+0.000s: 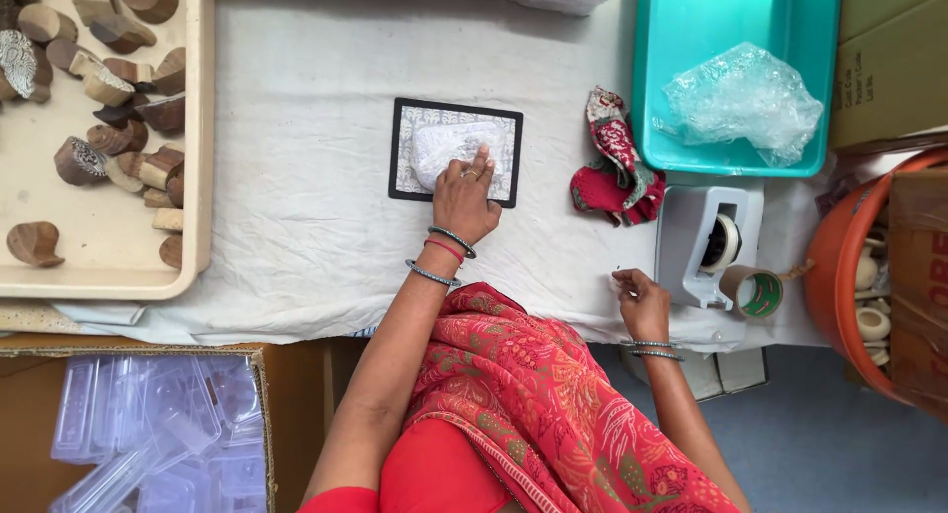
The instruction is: The person wraps a small rectangular object in bubble wrap on a table. They fold the wrap around the item and secure it with pieces of clear tape. The person then places the wrapped item into a clear plastic container.
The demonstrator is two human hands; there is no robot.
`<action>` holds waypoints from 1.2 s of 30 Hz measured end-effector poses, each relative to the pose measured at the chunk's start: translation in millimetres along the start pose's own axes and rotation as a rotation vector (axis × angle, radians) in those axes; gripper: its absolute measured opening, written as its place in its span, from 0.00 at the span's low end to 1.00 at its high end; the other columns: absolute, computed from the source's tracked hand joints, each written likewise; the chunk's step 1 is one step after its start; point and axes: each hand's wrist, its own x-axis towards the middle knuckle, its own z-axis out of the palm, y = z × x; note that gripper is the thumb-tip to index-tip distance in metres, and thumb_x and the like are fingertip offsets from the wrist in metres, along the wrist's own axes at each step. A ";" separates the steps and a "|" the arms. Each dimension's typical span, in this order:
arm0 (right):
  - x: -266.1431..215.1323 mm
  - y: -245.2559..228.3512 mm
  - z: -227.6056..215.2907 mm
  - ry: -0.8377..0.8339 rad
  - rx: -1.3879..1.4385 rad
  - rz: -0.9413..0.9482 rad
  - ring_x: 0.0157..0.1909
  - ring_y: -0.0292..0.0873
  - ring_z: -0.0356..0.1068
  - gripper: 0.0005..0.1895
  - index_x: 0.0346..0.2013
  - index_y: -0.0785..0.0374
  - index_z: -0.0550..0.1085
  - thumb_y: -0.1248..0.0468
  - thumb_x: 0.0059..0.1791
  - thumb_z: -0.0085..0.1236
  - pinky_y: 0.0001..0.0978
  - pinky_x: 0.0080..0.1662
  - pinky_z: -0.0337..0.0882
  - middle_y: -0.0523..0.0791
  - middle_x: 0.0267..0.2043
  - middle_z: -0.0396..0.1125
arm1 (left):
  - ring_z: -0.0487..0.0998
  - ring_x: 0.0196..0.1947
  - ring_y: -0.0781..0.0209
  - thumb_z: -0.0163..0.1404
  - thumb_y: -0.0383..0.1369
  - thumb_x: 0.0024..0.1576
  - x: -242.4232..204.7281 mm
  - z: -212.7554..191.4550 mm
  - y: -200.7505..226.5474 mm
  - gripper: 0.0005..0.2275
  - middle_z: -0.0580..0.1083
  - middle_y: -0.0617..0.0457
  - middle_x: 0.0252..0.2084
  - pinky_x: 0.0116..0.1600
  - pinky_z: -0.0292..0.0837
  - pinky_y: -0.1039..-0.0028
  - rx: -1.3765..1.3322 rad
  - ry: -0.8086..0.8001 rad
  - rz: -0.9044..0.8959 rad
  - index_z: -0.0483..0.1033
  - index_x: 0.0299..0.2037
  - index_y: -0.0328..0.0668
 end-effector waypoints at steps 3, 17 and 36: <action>-23.9 11.2 0.5 0.016 -0.102 -0.030 0.35 0.41 0.79 0.17 0.47 0.64 0.80 0.77 0.47 0.52 0.32 0.41 0.78 0.49 0.40 0.78 | 0.68 0.58 0.53 0.54 0.34 0.46 0.1 -0.1 -0.5 0.29 0.63 0.56 0.73 0.64 0.64 0.66 0.018 -0.001 -0.005 0.74 0.63 0.40; 46.6 -142.3 46.8 -0.047 -0.101 -0.441 0.62 0.50 0.67 0.16 0.59 0.57 0.73 0.65 0.56 0.53 0.43 0.62 0.67 0.46 0.60 0.68 | 0.68 0.58 0.53 0.55 0.32 0.46 -0.3 0.7 -0.9 0.29 0.63 0.57 0.73 0.63 0.65 0.65 0.070 0.001 -0.008 0.73 0.63 0.42; 129.7 -221.7 118.7 -0.132 -0.697 -0.945 0.77 0.48 0.50 0.29 0.63 0.62 0.71 0.70 0.45 0.54 0.45 0.59 0.61 0.41 0.77 0.53 | 0.62 0.66 0.43 0.61 0.34 0.42 0.5 -8.8 7.0 0.38 0.53 0.37 0.75 0.70 0.55 0.56 -0.016 -0.039 -0.081 0.61 0.66 0.32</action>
